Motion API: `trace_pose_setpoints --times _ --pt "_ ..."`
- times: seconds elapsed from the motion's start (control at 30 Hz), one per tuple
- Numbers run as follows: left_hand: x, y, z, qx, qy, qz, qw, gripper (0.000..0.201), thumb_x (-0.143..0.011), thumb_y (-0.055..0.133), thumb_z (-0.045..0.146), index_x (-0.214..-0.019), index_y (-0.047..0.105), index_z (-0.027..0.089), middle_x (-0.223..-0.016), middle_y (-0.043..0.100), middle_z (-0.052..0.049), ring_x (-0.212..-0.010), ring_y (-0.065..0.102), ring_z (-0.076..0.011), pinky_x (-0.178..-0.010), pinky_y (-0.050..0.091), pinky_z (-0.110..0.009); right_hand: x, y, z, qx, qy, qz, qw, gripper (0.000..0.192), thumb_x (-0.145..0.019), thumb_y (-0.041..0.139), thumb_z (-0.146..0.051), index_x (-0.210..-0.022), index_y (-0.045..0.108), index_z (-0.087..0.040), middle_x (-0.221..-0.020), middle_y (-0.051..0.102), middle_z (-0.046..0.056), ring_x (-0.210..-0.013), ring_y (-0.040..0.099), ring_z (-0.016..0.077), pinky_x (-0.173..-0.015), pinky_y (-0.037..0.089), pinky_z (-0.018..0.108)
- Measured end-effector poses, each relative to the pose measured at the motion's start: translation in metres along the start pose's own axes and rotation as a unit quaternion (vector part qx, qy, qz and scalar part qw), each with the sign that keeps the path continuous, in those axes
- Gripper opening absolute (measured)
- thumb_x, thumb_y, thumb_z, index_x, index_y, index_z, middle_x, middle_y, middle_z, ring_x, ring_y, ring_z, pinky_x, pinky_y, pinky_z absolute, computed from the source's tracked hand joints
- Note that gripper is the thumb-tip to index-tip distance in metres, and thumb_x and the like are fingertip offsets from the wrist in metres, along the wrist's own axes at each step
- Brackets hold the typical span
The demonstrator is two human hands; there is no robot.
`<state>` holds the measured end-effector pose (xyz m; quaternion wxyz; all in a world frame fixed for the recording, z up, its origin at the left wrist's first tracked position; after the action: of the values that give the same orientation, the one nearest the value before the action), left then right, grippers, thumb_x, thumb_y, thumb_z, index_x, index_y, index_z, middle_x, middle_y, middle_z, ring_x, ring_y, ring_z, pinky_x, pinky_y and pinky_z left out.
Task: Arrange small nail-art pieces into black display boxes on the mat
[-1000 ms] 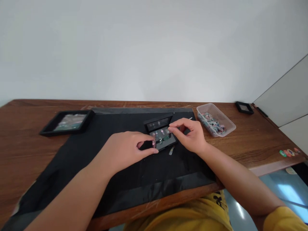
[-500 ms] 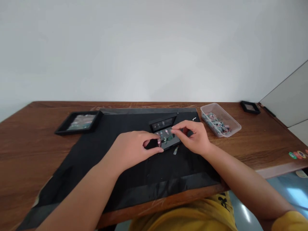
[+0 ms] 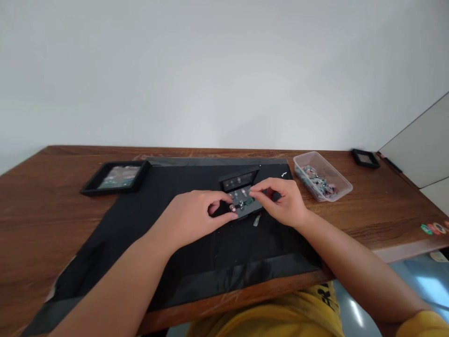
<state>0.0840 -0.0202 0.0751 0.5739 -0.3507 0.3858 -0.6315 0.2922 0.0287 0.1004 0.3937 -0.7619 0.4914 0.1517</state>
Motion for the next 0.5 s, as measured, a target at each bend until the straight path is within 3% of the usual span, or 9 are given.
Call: trace_pose_setpoints --times 0.27,0.5 --pt "0.001 -0.001 -0.001 0.018 -0.006 -0.022 1.0 0.043 -0.083 0.064 0.064 -0.099 0.083 0.029 -0.059 0.057 0.004 -0.051 0.05 -0.0152 -0.052 0.028 -0.03 -0.001 0.003 -0.001 -0.004 -0.008 -0.028 1.0 0.012 -0.098 0.073 -0.026 -0.091 0.08 -0.02 -0.086 0.082 0.003 -0.061 0.064 0.0105 -0.06 0.051 0.022" --pt "0.003 -0.006 0.008 0.03 0.03 0.035 0.998 0.04 -0.087 0.062 0.063 -0.092 0.082 0.029 -0.055 0.055 0.005 -0.049 0.047 -0.0144 -0.051 0.031 -0.029 -0.002 0.005 0.022 -0.06 0.133 0.001 0.989 0.011 -0.097 0.071 -0.029 -0.097 0.077 -0.02 -0.086 0.079 0.004 -0.068 0.069 0.0134 -0.063 0.056 0.025"
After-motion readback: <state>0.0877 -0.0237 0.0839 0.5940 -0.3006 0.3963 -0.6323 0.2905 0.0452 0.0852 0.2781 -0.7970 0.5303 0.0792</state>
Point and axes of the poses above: each hand's wrist, its own x-axis away from the middle knuckle, its own y-axis out of the palm, z = x × y, the point moved 5 cm from there along -x, towards the middle knuckle
